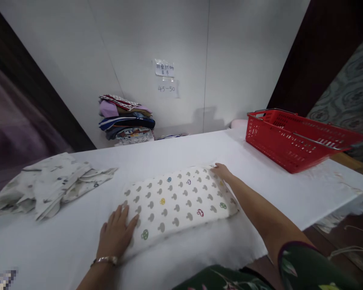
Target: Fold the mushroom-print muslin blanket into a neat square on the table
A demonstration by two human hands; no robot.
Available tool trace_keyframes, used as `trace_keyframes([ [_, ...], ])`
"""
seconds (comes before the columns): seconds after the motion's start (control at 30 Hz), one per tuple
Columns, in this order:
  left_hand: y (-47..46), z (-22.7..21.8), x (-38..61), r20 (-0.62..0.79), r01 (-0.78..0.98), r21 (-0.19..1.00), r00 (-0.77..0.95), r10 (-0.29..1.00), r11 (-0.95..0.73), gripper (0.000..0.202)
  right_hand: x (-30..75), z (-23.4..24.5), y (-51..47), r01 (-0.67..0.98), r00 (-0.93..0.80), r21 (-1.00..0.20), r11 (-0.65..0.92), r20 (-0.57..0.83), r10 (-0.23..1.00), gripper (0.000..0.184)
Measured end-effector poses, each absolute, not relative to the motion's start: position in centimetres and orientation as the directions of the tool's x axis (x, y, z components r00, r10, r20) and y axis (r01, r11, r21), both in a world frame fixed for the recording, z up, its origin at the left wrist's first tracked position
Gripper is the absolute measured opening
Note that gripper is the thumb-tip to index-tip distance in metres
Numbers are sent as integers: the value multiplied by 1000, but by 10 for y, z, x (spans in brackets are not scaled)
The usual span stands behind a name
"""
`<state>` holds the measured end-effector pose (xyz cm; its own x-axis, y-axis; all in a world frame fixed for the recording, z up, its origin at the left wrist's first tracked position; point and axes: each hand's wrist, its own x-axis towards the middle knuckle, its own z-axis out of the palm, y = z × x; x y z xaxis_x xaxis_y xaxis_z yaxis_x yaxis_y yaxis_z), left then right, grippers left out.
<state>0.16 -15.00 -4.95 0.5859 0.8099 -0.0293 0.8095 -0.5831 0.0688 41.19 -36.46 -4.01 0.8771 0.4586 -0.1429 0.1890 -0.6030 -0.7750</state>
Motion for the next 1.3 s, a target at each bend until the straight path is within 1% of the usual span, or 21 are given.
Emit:
trace_keyframes([
  [0.1, -150, -51, 2, -28, 812, 55, 583, 812, -581, 67, 420, -36, -352, 174, 868, -749, -640, -190, 458, 64],
  [0.17, -150, -53, 2, -35, 815, 58, 578, 815, -576, 67, 423, -33, -347, 163, 857, -739, -654, -223, 465, 62],
  [0.23, -149, -55, 2, -35, 817, 63, 576, 817, -573, 67, 425, -31, -346, 156, 838, -737, -658, -254, 483, 53],
  [0.3, -148, -55, 0, -38, 818, 70, 574, 818, -571, 67, 426, -31, -346, 158, 819, -742, -651, -269, 506, 41],
  [0.4, -143, -49, -1, -65, 817, 83, 576, 815, -571, 63, 426, -34, -349, 174, 807, -754, -634, -259, 530, 29],
  [0.5, -135, -34, 10, -58, 807, 60, 591, 805, -588, 58, 427, -37, -352, 199, 797, -773, -603, -231, 558, 31],
  [0.6, -123, -23, 39, 19, 758, 30, 651, 758, -652, 58, 427, -39, -353, 205, 777, -804, -559, -214, 593, 41],
  [0.67, -115, -22, 62, 46, 714, 16, 699, 714, -700, 58, 424, -39, -353, 221, 785, -796, -564, -197, 587, 48],
  [0.73, -107, -29, 79, 33, 709, 13, 705, 709, -705, 62, 421, -39, -351, 285, 805, -742, -607, -159, 572, 50],
  [0.83, -98, -43, 90, -1, 734, 27, 679, 734, -679, 67, 418, -43, -348, 417, 822, -614, -670, -60, 566, 42],
  [0.9, -96, -51, 88, 10, 716, 31, 698, 716, -697, 67, 419, -47, -346, 454, 841, -529, -717, -11, 540, 39],
  [1.0, -97, -54, 83, 25, 688, 27, 724, 689, -725, 64, 423, -51, -345, 482, 850, -419, -770, 12, 526, 39],
  [1.07, -99, -53, 82, 25, 693, 23, 720, 693, -720, 64, 425, -52, -346, 524, 826, -388, -758, 16, 563, 37],
  [1.13, -99, -52, 82, 26, 693, 22, 720, 694, -720, 65, 426, -50, -347, 545, 808, -393, -740, 11, 589, 37],
  [1.2, -99, -52, 83, 33, 693, 23, 720, 693, -721, 65, 424, -48, -346, 538, 808, -396, -744, -10, 589, 37],
  [1.3, -99, -53, 84, 37, 695, 25, 718, 695, -719, 65, 421, -44, -341, 504, 822, -359, -786, -80, 564, 41],
])
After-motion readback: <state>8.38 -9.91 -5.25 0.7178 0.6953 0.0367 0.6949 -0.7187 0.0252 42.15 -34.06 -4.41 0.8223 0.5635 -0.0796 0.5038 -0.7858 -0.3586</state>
